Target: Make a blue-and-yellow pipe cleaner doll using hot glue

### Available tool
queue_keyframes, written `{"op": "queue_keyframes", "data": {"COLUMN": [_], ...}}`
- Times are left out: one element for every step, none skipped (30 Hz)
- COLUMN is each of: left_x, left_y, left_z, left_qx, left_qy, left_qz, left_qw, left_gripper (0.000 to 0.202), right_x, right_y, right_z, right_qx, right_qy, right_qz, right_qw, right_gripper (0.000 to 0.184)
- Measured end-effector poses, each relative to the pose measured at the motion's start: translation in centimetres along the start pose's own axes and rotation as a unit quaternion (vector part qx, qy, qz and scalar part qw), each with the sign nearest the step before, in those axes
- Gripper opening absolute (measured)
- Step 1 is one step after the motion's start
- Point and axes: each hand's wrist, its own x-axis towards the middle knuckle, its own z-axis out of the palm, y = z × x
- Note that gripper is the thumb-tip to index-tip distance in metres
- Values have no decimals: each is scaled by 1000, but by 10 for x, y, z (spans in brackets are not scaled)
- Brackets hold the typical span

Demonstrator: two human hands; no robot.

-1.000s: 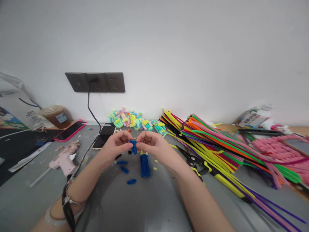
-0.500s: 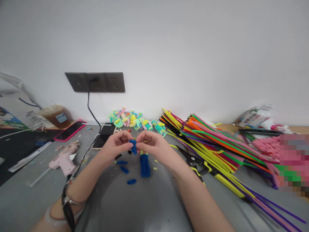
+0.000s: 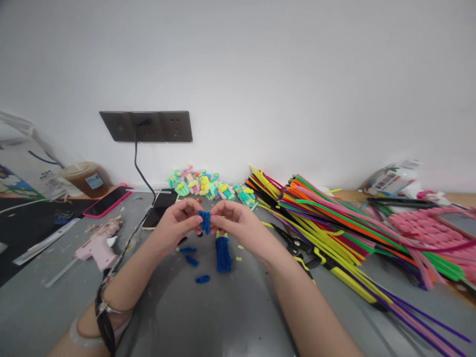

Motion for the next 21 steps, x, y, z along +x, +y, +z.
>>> {"op": "queue_keyframes", "data": {"left_x": [0,0,0,0,0,0,0,0,0,0,0,0,0,0,0,0,0,0,0,0,0], "left_y": [0,0,0,0,0,0,-1,-1,-1,-1,-1,-1,-1,-1,-1,-1,-1,-1,-1,0,0], "left_z": [0,0,0,0,0,0,-1,-1,0,0,0,0,0,0,0,0,0,0,0,0,-1], "left_qx": [-5,-10,-14,-18,-23,-27,-31,-35,-37,-39,-38,-38,-36,-35,-33,-31,-30,-27,-25,-22,-19], "left_qy": [1,2,3,3,4,5,7,9,11,13,15,18,20,22,24,25,26,26,26,26,26], "left_qz": [0,-1,-2,-3,-4,-5,-5,-4,-3,-2,-1,1,2,4,6,8,9,10,10,12,14], "left_qw": [1000,1000,1000,1000,1000,1000,999,999,999,999,999,999,999,999,999,999,999,999,999,999,999], "left_gripper": [30,30,29,29,29,29,29,29,30,30,30,31,31,31,31,31,31,31,31,31,30], "right_x": [0,0,0,0,0,1,1,0,0,0,0,0,0,0,0,0,1,1,1,1,1], "right_y": [0,0,0,0,0,0,0,0,0,0,0,0,0,0,0,0,0,0,0,0,0], "right_z": [0,0,0,0,0,0,0,0,0,-1,-1,-1,-1,-1,-1,-1,-1,-1,0,0,0], "right_qx": [-2,-4,-8,-11,-13,-12,-9,-4,0,4,8,10,12,14,14,13,11,8,5,2,0], "right_qy": [0,2,5,8,9,8,6,2,-1,-3,-4,-3,-3,-4,-4,-4,-3,-2,-2,-1,-1], "right_qz": [-1,-2,-4,-5,-6,-5,-5,-3,-1,0,1,1,2,2,2,3,4,5,5,5,5], "right_qw": [1000,1000,1000,1000,1000,1000,1000,1000,1000,1000,1000,1000,1000,1000,1000,1000,1000,1000,1000,1000,1000], "right_gripper": [26,25,25,25,25,25,24,24,24,23,23,23,22,22,21,21,22,22,22,23,23]}}
